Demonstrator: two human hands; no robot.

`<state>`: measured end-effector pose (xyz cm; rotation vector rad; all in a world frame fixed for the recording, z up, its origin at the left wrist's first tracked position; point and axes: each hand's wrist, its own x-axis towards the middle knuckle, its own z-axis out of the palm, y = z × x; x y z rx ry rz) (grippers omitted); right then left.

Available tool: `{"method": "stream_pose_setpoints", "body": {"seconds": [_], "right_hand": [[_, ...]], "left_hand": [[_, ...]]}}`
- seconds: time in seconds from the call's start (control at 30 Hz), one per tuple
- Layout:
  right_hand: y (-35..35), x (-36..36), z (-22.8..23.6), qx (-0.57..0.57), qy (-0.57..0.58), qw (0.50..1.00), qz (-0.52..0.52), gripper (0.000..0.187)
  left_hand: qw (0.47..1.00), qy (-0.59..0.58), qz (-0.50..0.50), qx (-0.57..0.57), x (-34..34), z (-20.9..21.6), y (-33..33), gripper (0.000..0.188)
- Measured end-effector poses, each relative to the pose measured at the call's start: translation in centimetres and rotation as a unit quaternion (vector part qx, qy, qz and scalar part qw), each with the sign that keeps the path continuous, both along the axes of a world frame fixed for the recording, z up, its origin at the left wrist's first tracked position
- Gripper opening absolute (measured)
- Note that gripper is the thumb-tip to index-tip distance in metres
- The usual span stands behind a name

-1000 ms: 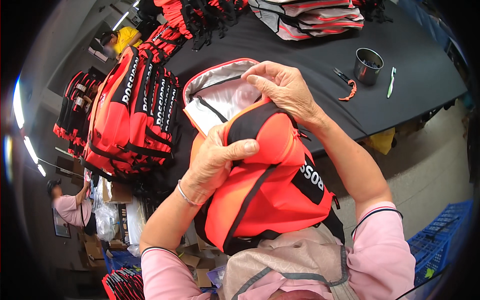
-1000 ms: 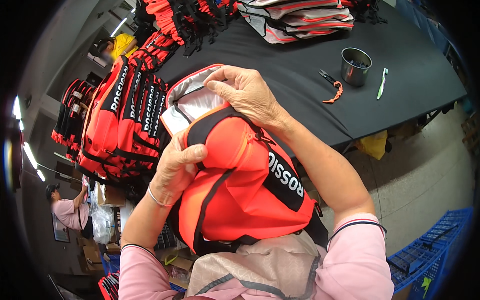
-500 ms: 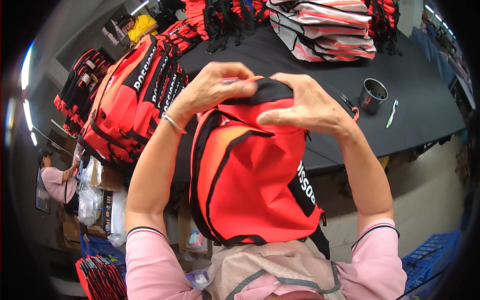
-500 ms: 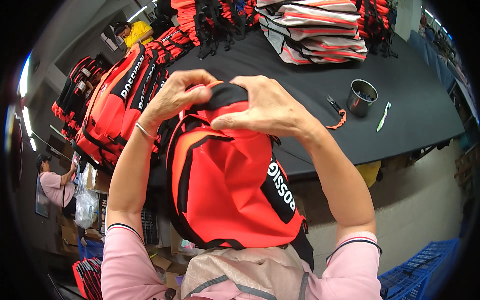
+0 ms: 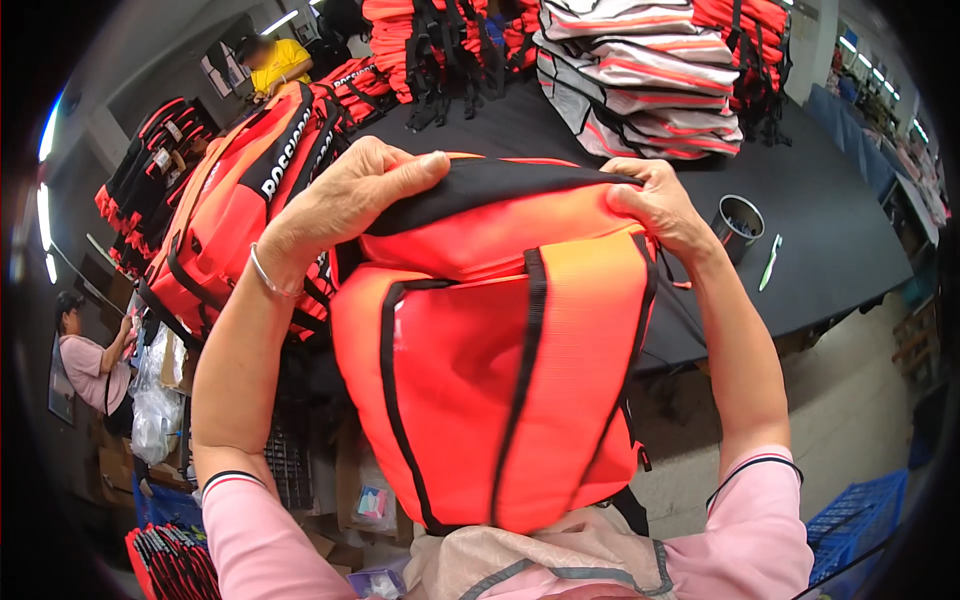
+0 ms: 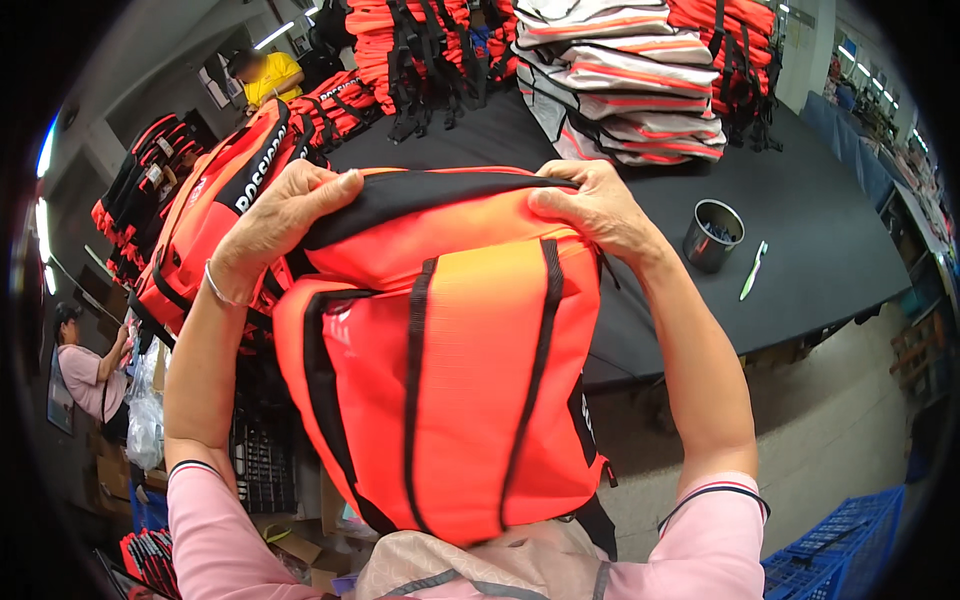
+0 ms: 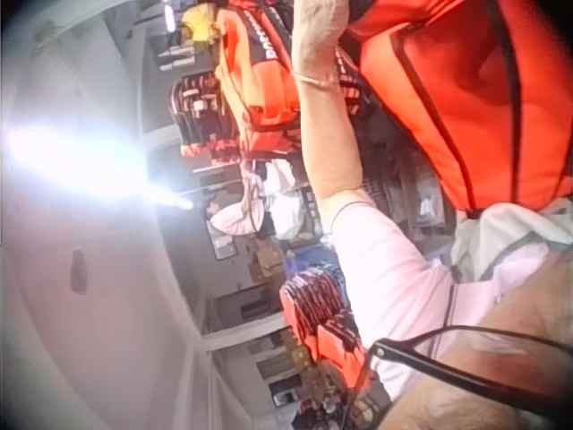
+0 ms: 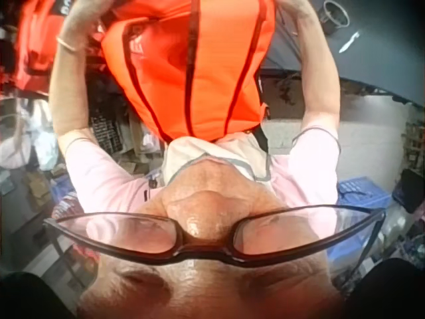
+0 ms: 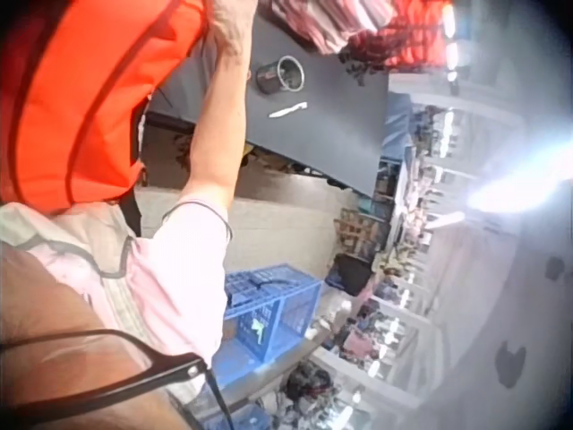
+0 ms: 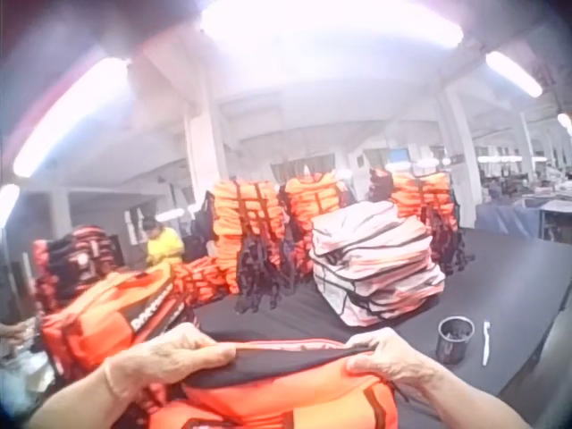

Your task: The person unfolds a red and black bag, inspects the interior, and secures the zipper. They use scissors to trim excess threads from the bag's straps and edges, then use a small tool to smooth the seams before placing the finished bag on a stack.

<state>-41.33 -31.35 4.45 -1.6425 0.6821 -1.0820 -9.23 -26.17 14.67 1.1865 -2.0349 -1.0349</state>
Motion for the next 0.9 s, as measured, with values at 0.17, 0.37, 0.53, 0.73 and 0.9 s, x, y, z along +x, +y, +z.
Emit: {"method": "stream_pose_setpoints", "body": {"seconds": [0.17,0.37,0.53,0.73,0.9], "right_hand": [[0.1,3.1,7.3,-0.216,0.175,0.961,-0.005,0.058],[5.3,9.2,11.2,-0.344,0.296,0.891,-0.018,0.052],[8.9,7.8,10.2,-0.329,0.185,0.925,-0.036,0.037],[9.6,7.8,10.6,-0.348,0.21,0.909,-0.086,0.028],[8.4,7.7,10.5,-0.381,0.225,0.885,-0.145,0.031]], "left_hand": [[0.991,-0.096,0.077,-0.044,-0.3,2.5,1.9,0.05],[0.99,-0.105,-0.017,-0.09,1.2,3.8,2.6,0.038],[0.991,0.088,0.025,-0.093,6.5,-2.7,2.5,0.037],[0.934,0.189,0.131,-0.274,3.6,-6.7,4.1,0.038],[0.937,0.237,0.103,-0.236,3.6,-2.1,8.5,0.047]]}}
